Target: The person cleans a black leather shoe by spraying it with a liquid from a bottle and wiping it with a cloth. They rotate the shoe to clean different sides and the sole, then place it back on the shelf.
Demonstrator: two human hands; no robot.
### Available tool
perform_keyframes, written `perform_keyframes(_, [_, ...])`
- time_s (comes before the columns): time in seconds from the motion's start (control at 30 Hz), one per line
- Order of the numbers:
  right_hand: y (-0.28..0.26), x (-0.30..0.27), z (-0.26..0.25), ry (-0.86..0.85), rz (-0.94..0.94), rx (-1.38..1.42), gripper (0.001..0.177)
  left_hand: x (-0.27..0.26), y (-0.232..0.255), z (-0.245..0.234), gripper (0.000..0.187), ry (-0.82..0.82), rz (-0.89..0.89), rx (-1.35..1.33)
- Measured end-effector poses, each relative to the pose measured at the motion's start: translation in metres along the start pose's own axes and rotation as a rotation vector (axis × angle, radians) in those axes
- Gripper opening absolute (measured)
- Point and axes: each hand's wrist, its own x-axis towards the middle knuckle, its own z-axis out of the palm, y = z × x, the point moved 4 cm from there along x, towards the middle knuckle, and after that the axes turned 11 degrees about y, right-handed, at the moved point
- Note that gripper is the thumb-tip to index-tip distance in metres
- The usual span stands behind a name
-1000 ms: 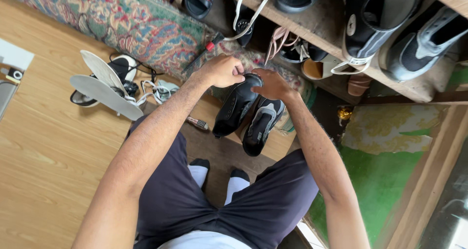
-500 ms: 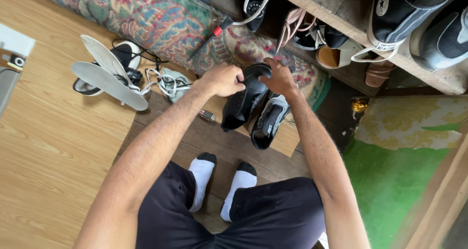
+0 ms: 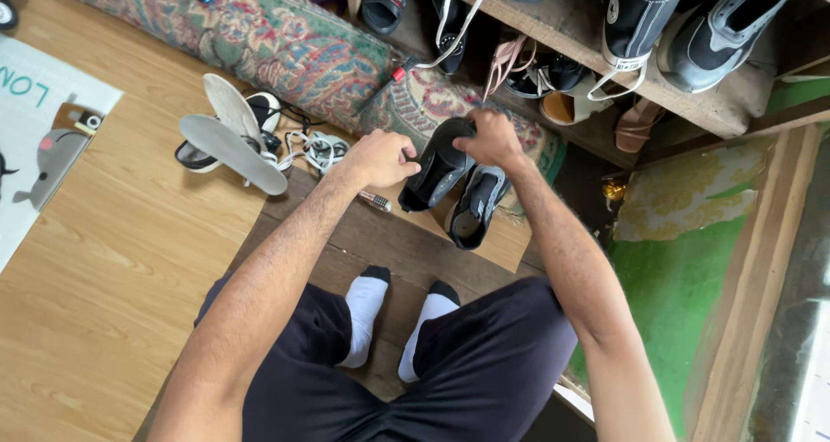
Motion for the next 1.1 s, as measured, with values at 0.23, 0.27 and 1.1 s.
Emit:
perform_keyframes(0.23, [-0.061, -0.025, -0.074, 0.173, -0.135, 0.111, 0.042, -0.060, -0.021, -0.024, 0.062, 0.031, -0.213, 0.014])
perform_keyframes(0.27, [-0.069, -0.031, -0.082, 0.171, -0.097, 0.171, 0.042, -0.068, -0.025, -0.028, 0.069, 0.048, -0.235, -0.010])
perform_keyframes(1.1, [-0.163, -0.001, -0.020, -0.100, 0.102, 1.079, 0.039, -0.083, -0.119, -0.087, 0.049, 0.429, -0.369, -1.665])
